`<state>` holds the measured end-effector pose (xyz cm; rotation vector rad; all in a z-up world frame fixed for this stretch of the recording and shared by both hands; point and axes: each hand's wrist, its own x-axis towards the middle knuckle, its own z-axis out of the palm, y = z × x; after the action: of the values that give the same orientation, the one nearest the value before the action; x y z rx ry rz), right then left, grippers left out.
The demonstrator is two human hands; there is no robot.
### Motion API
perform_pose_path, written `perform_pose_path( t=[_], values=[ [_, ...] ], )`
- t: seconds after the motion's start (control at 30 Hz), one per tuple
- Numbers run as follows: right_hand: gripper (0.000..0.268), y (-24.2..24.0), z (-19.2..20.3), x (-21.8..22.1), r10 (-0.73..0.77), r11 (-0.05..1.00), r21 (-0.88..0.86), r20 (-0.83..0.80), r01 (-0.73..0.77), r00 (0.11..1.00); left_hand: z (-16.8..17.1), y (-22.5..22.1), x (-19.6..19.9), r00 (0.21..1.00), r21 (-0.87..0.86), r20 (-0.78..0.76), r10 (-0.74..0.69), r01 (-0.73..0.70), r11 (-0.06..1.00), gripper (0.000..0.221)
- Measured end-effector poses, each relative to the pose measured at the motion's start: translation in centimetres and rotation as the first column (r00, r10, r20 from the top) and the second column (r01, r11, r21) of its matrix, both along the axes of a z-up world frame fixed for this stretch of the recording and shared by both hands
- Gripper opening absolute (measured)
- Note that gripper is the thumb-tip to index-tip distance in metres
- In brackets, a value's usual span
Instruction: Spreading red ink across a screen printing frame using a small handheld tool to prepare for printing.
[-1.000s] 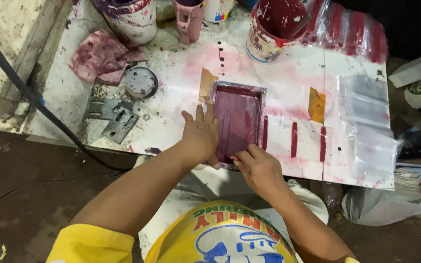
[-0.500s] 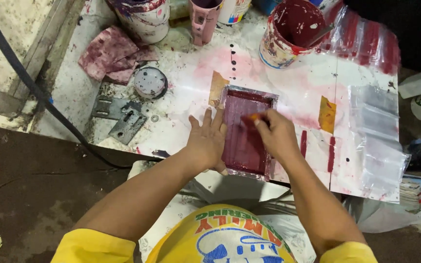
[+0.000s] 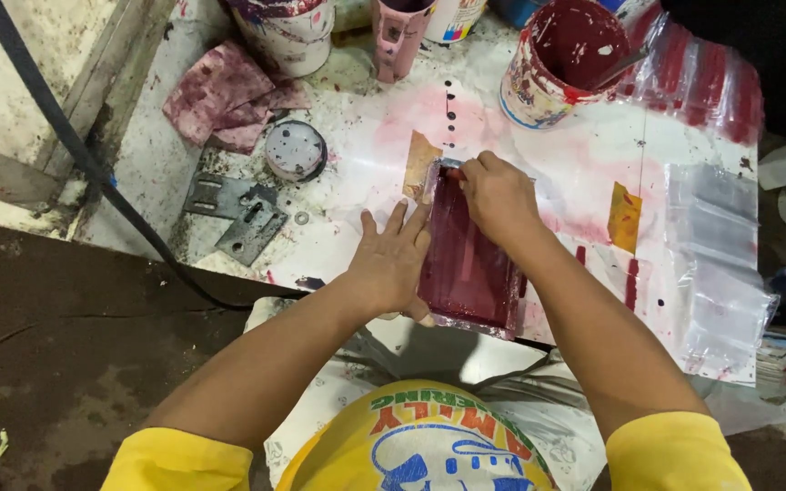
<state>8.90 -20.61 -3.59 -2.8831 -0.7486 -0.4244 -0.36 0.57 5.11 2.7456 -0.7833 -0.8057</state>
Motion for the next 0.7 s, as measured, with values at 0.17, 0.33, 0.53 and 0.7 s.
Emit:
perform_pose_path(
  t=[0.17,0.33,0.53,0.7],
  values=[
    [0.008,0.0,-0.1,0.3,0.017,0.999,0.030,-0.023,-0.017,1.000,0.0,0.3,-0.1,1.000,0.001,-0.010,-0.013,0.013,1.000,0.123],
    [0.015,0.0,-1.8,-0.8,0.059,0.997,0.038,0.044,-0.061,0.997,-0.8,0.6,0.0,1.000,-0.082,-0.023,0.018,-0.020,0.996,0.126],
    [0.015,1.3,-0.2,-6.8,0.147,0.982,0.108,0.057,-0.152,0.988,-1.0,0.7,0.1,1.000,-0.083,-0.012,0.027,-0.028,0.996,0.132],
    [0.020,0.9,-2.4,-11.7,0.191,0.981,0.009,0.107,-0.193,0.976,-1.4,0.7,0.0,1.000,-0.073,0.012,0.013,-0.012,0.997,0.128]
  ],
)
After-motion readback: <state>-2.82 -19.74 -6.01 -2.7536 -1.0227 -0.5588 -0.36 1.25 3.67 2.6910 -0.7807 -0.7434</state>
